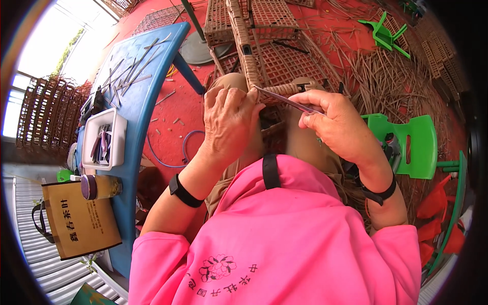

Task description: The recorder is weaving and stapling wicker material onto a furniture frame in a manufacturing environment.

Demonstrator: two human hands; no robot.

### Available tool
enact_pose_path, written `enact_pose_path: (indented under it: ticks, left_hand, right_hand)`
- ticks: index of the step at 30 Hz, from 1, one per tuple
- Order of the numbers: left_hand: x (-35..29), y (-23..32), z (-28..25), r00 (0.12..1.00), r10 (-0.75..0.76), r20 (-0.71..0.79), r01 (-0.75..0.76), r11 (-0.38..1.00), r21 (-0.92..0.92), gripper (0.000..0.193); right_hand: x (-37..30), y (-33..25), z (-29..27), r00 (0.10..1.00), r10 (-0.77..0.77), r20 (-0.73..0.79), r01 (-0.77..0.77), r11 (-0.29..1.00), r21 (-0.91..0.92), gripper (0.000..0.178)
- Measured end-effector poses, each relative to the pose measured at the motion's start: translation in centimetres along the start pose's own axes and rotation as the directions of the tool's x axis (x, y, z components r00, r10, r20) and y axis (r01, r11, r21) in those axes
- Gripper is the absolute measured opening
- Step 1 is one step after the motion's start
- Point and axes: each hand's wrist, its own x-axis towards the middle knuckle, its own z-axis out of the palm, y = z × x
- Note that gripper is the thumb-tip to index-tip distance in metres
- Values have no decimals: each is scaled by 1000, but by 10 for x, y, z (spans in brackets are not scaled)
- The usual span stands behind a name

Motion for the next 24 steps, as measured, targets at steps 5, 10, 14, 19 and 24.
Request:
enact_pose_path:
  ticks: [5,10,14,19,24]
  left_hand:
    - [7,-3,0,986,-150,77,161,974,-161,19]
    - [12,-1,-5,865,-417,279,486,834,-262,20]
    - [13,-13,12,678,-558,478,723,388,-572,26]
    - [-1,-18,29,660,-595,458,678,210,-704,38]
    - [2,-23,26,579,-445,683,712,-133,-689,42]
  right_hand:
    - [0,-2,-1,1000,7,-6,-7,1000,-6,37]
    - [2,-3,-1,999,-26,-21,25,999,-39,37]
    - [0,0,-1,1000,-12,-21,11,998,-66,35]
    - [-7,16,10,992,-95,-80,94,995,-11,32]
    - [-14,49,48,933,-260,-249,221,960,-174,34]
